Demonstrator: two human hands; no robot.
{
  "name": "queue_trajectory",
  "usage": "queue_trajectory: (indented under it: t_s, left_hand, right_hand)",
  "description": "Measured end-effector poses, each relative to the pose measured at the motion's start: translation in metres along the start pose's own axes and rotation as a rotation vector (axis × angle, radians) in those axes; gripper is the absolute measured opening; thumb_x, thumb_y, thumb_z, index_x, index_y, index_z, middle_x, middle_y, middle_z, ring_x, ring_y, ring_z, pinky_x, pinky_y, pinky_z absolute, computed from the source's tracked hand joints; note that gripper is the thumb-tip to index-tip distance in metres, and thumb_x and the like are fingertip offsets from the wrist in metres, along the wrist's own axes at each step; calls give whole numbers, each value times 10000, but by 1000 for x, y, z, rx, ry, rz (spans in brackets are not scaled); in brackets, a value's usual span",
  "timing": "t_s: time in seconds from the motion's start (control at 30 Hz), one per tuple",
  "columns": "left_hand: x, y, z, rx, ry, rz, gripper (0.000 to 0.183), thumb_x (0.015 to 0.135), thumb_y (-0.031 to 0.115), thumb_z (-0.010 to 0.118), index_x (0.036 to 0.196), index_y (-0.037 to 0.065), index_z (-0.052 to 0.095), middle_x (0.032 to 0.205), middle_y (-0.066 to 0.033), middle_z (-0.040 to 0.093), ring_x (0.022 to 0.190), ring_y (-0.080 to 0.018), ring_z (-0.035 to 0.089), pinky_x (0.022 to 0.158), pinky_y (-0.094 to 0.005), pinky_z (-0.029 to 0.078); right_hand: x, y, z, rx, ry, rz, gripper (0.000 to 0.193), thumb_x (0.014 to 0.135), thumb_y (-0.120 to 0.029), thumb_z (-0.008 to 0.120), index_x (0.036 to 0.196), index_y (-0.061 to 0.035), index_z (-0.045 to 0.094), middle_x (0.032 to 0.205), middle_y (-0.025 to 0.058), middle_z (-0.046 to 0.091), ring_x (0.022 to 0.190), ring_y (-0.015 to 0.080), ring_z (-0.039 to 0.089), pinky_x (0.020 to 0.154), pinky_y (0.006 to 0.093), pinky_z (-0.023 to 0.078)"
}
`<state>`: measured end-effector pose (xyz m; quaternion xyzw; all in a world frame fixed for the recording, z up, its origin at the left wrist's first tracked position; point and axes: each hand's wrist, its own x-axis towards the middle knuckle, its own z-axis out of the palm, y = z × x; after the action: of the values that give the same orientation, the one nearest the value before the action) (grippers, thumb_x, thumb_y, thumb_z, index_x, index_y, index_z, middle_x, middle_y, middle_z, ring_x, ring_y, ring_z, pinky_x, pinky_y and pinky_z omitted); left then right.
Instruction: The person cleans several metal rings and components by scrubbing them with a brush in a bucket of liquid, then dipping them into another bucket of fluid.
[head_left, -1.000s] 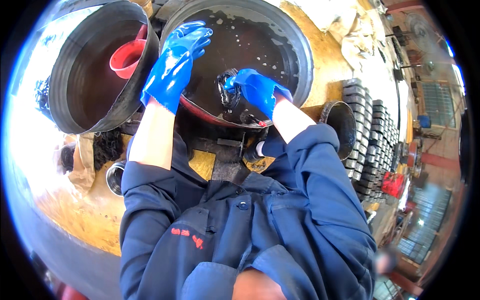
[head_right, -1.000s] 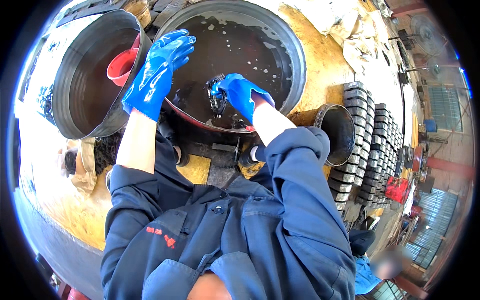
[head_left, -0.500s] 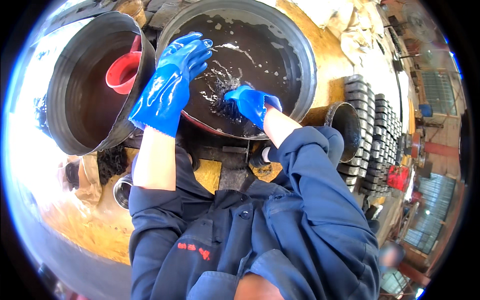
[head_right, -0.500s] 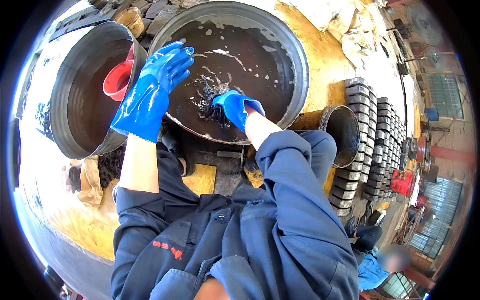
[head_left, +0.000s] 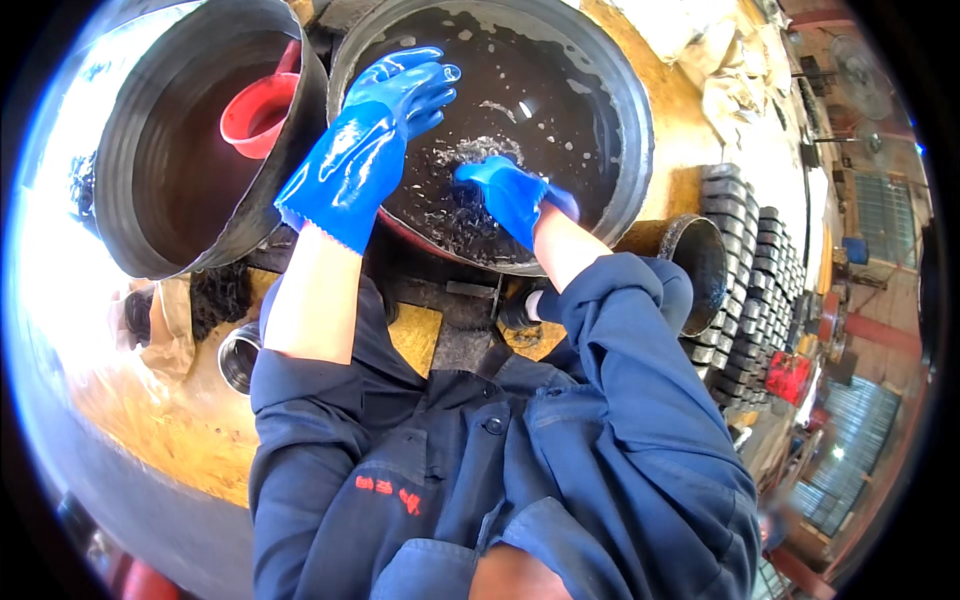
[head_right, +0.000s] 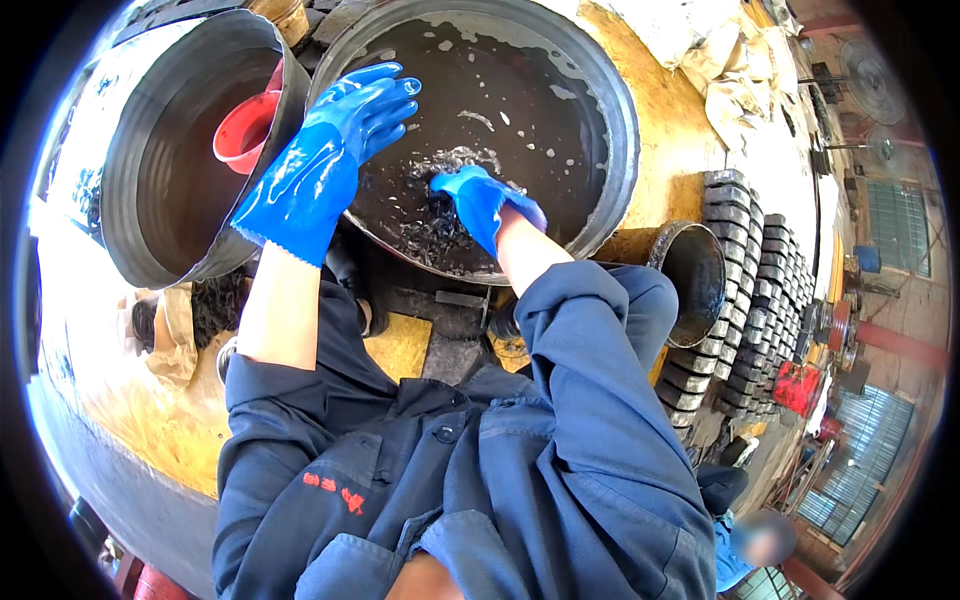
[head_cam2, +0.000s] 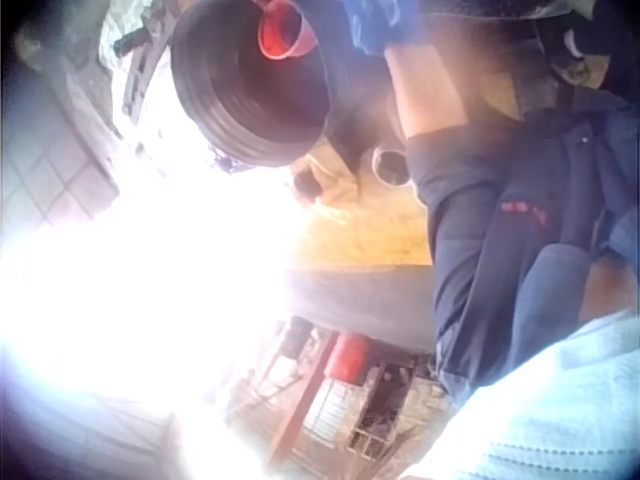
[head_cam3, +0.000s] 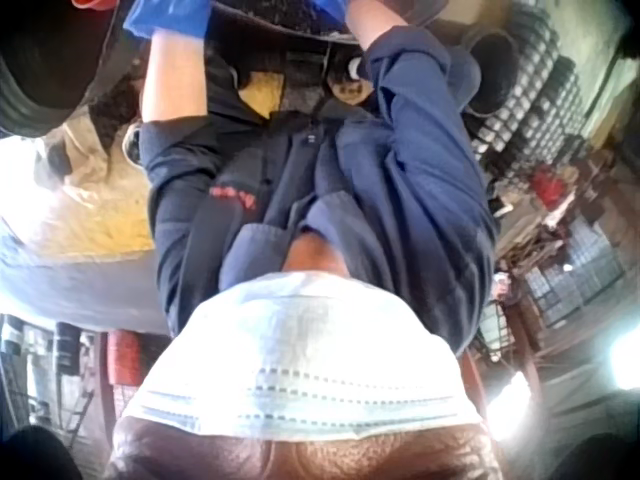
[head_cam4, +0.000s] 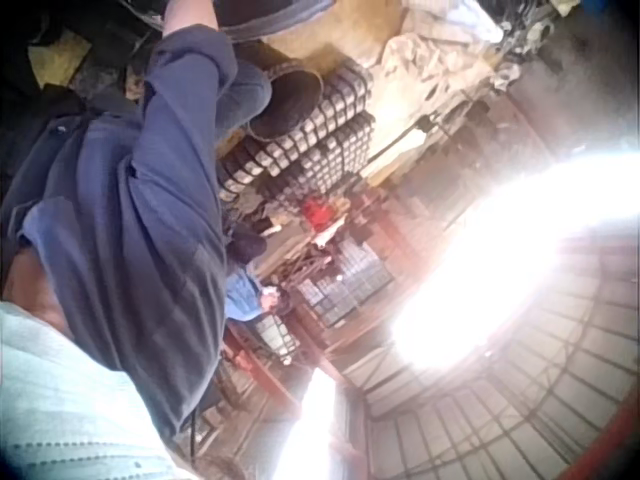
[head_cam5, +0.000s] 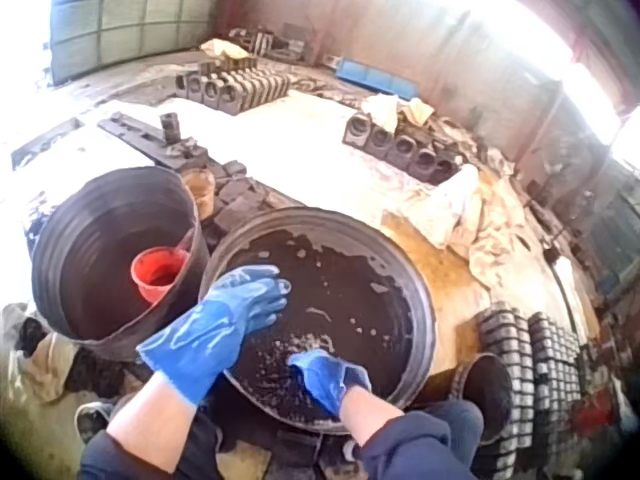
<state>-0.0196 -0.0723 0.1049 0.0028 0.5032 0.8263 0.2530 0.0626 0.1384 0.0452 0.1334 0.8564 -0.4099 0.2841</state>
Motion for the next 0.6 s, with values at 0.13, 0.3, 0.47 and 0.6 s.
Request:
queue_trajectory:
  t_s: [0.13, 0.3, 0.47, 0.6]
  left_hand:
    - [-2, 14, 27, -55, 63, -50, 401, 1069, 292, 622, 1444, 150, 619, 1407, -73, 697, 1295, -234, 658, 1092, -389, 506]
    - [-8, 5, 11, -14, 73, -55, 409, 1070, 300, 617, 1450, 150, 615, 1404, -71, 698, 1293, -234, 660, 1091, -384, 506]
    - [-7, 0, 6, 3, -16, 25, 407, 1094, 322, 564, 1461, 148, 603, 1406, -74, 695, 1296, -237, 659, 1093, -386, 506]
    - [-10, 2, 13, 25, -29, 95, 408, 1119, 340, 515, 1469, 147, 598, 1414, -80, 691, 1292, -231, 665, 1093, -387, 508]
  right_hand:
    - [18, 50, 12, 611, 136, -95, 482, 904, -261, 800, 1315, -22, 720, 1098, 116, 751, 952, 228, 665, 940, 390, 511]
    - [18, 70, -8, -368, -132, -386, 491, 983, -311, 719, 1357, 5, 683, 1214, 156, 740, 1075, 224, 667, 1009, 387, 496]
    - [27, 45, 3, 83, -43, -185, 489, 991, -312, 706, 1363, 5, 680, 1215, 157, 740, 1079, 225, 668, 1012, 389, 494]
    - [32, 59, 14, 463, -108, -53, 487, 997, -312, 695, 1368, 5, 677, 1217, 158, 740, 1082, 226, 668, 1015, 390, 493]
